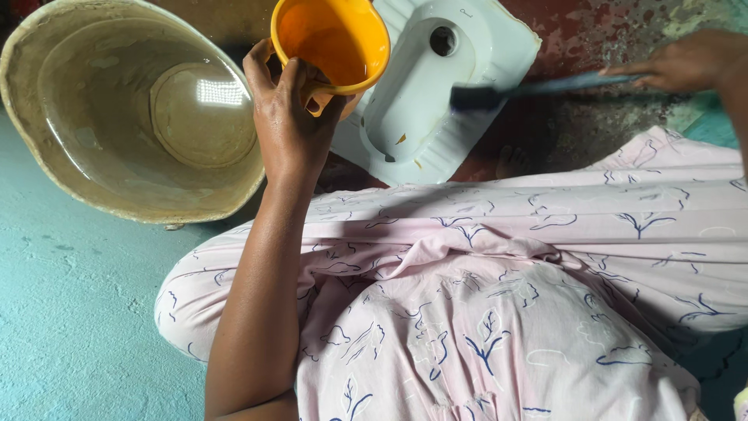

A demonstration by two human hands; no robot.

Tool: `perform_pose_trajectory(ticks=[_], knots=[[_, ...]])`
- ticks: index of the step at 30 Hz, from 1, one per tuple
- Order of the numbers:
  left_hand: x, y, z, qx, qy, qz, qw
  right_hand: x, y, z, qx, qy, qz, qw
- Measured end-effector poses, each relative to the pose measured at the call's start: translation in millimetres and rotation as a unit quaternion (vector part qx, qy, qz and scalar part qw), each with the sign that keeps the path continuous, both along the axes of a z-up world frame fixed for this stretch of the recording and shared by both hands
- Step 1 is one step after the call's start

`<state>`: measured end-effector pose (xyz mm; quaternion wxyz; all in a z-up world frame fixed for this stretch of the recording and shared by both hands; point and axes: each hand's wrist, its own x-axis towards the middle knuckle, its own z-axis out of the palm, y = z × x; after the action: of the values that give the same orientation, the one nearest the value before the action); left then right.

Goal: The person pours liquid detergent into a squat toilet, then uses a brush to scrub the interior surfaces. They repeatedly scoop water from a bucket with a yellow cup and pour it into the toilet to rinse the area.

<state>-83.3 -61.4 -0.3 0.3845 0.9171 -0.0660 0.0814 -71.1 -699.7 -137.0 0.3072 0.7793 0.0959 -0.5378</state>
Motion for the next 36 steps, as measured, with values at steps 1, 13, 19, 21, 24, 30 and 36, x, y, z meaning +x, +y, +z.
perform_pose_trajectory(ticks=[1,13,19,21,24,30,36], knots=[[0,0,0,-0.001,0.007,-0.002,1.0,0,-7,2,0.017,-0.013,0.025,0.999],[8,-6,-9,0.015,0.002,-0.018,1.0,-19,58,-15,0.206,-0.05,0.029,0.977],[8,-3,-11,0.019,0.023,-0.025,0.999,-8,18,10,0.08,-0.167,-0.064,0.981],[8,-5,-11,0.017,0.038,-0.021,0.999,-17,35,-9,0.068,-0.074,-0.054,0.994],[12,-7,-9,0.019,0.042,-0.02,0.999,-31,51,-23,0.231,-0.063,0.068,0.969],[13,-9,-9,0.025,0.024,-0.022,0.999,-28,24,21,0.079,-0.098,-0.078,0.989],[14,-14,-9,0.045,-0.009,-0.033,0.998,-26,37,10,0.082,-0.097,-0.096,0.987]])
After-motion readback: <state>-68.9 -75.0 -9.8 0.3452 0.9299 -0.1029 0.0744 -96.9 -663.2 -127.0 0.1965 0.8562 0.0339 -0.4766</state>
